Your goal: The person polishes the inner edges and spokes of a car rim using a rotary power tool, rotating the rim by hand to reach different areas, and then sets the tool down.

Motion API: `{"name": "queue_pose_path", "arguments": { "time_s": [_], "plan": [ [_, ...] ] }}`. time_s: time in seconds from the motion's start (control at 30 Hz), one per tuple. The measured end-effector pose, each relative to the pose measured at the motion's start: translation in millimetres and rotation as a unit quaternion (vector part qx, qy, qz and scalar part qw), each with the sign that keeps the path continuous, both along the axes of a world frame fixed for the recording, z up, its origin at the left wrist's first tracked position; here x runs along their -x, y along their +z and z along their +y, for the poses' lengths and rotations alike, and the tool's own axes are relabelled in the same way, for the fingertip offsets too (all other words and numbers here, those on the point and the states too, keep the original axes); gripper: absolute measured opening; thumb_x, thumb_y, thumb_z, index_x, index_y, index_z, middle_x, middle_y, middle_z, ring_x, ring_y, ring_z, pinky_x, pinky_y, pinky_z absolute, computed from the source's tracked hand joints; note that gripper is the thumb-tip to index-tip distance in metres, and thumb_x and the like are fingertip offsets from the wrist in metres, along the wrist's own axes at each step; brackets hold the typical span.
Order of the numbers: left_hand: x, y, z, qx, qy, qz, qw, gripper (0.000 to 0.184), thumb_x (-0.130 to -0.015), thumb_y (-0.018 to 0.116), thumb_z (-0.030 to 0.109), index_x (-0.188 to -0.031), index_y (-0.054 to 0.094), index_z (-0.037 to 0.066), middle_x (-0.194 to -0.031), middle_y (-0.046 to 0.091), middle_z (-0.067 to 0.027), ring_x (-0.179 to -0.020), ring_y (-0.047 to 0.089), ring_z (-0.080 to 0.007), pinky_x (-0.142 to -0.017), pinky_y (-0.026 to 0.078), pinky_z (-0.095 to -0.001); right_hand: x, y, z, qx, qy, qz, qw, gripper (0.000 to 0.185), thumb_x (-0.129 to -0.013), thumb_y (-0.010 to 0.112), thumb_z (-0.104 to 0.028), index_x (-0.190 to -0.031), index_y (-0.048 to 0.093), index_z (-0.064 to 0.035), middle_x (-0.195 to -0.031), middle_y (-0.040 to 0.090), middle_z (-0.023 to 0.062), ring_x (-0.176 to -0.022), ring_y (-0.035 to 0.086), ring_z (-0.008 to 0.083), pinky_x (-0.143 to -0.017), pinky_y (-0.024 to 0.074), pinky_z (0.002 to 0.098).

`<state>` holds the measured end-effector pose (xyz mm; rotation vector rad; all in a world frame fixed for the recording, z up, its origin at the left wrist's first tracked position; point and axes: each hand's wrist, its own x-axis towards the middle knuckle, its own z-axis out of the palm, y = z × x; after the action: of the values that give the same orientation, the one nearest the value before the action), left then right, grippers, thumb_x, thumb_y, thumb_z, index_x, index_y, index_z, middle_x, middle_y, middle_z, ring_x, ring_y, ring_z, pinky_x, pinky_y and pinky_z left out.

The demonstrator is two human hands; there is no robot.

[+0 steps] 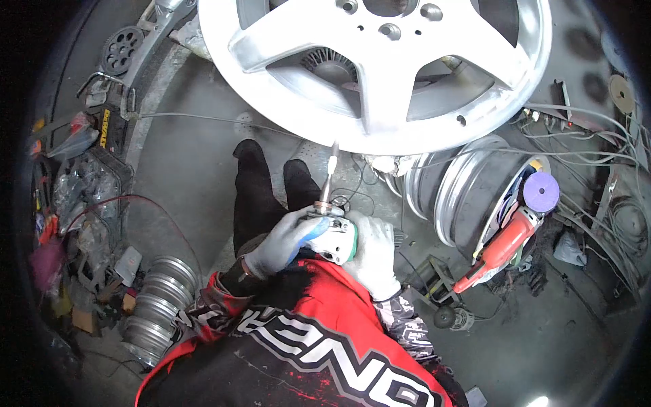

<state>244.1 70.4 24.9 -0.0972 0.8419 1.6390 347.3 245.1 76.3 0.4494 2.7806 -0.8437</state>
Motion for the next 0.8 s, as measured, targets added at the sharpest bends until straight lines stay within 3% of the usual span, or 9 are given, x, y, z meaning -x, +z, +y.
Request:
{"name": "queue_pose_path", "arguments": {
  "time_s": [0.17,0.27,0.33,0.4,0.63,0.77,0.8],
  "plan": [
    [19.5,7.5,-26.4,0.047,0.019,-0.044,0.998,0.040,-0.110,0.051,0.019,-0.141,0.058,-0.004,-0.128,0.070,-0.0123,-0.116,0.068,-0.0178,-0.103,0.052,-0.0323,21.0,-11.2,-16.1,0.024,0.031,-0.004,0.999,0.054,-0.076,0.083,-0.031,-0.121,0.062,-0.0093,-0.100,0.067,0.0140,-0.098,0.064,0.0356,-0.088,0.0440,0.0470],
    [32.5,23.1,-35.5,0.075,0.000,0.199,0.977,0.040,-0.108,0.056,0.020,-0.140,0.060,-0.003,-0.128,0.070,-0.0120,-0.116,0.068,-0.0181,-0.103,0.053,-0.0335,30.8,-13.0,-20.4,0.043,0.038,0.015,0.998,0.056,-0.075,0.083,-0.030,-0.123,0.062,-0.0093,-0.101,0.067,0.0143,-0.099,0.065,0.0358,-0.088,0.0445,0.0472],
    [26.1,8.8,-34.4,0.054,0.002,0.230,0.972,0.040,-0.108,0.058,0.021,-0.139,0.060,-0.004,-0.129,0.070,-0.0113,-0.117,0.067,-0.0173,-0.102,0.054,-0.0342,30.3,-12.5,-19.0,0.044,0.038,0.022,0.998,0.056,-0.075,0.083,-0.030,-0.123,0.062,-0.0094,-0.102,0.068,0.0144,-0.100,0.065,0.0359,-0.089,0.0448,0.0473],
    [19.0,5.1,-25.1,0.066,0.025,-0.066,0.995,0.039,-0.108,0.059,0.021,-0.138,0.061,-0.004,-0.128,0.069,-0.0100,-0.117,0.066,-0.0150,-0.102,0.053,-0.0321,22.6,-9.6,-14.0,0.039,0.025,0.018,0.999,0.055,-0.075,0.083,-0.029,-0.123,0.063,-0.0090,-0.103,0.068,0.0145,-0.101,0.064,0.0362,-0.089,0.0450,0.0475],
    [-6.4,7.8,19.4,0.000,-0.009,0.017,1.000,0.036,-0.113,0.048,0.015,-0.141,0.058,-0.003,-0.128,0.068,-0.0080,-0.117,0.063,-0.0110,-0.104,0.050,-0.0276,-14.2,7.9,14.5,-0.015,-0.022,-0.006,1.000,0.054,-0.076,0.083,-0.031,-0.120,0.063,-0.0076,-0.103,0.068,0.0144,-0.098,0.064,0.0366,-0.087,0.0443,0.0475],
    [-4.5,7.7,22.3,-0.023,-0.007,-0.013,1.000,0.036,-0.113,0.048,0.016,-0.141,0.059,-0.003,-0.129,0.068,-0.0086,-0.118,0.063,-0.0108,-0.104,0.050,-0.0274,-13.9,8.9,15.4,-0.014,-0.020,-0.016,1.000,0.054,-0.075,0.084,-0.032,-0.119,0.064,-0.0080,-0.104,0.068,0.0143,-0.098,0.063,0.0366,-0.087,0.0441,0.0475],
    [-4.1,3.7,18.3,-0.016,0.005,-0.011,1.000,0.035,-0.111,0.053,0.017,-0.138,0.060,-0.004,-0.125,0.070,-0.0084,-0.115,0.064,-0.0111,-0.102,0.052,-0.0275,-13.1,3.8,12.4,-0.009,-0.021,-0.014,1.000,0.054,-0.075,0.084,-0.032,-0.119,0.064,-0.0083,-0.104,0.068,0.0145,-0.098,0.063,0.0367,-0.087,0.0440,0.0475]
  ]
}}
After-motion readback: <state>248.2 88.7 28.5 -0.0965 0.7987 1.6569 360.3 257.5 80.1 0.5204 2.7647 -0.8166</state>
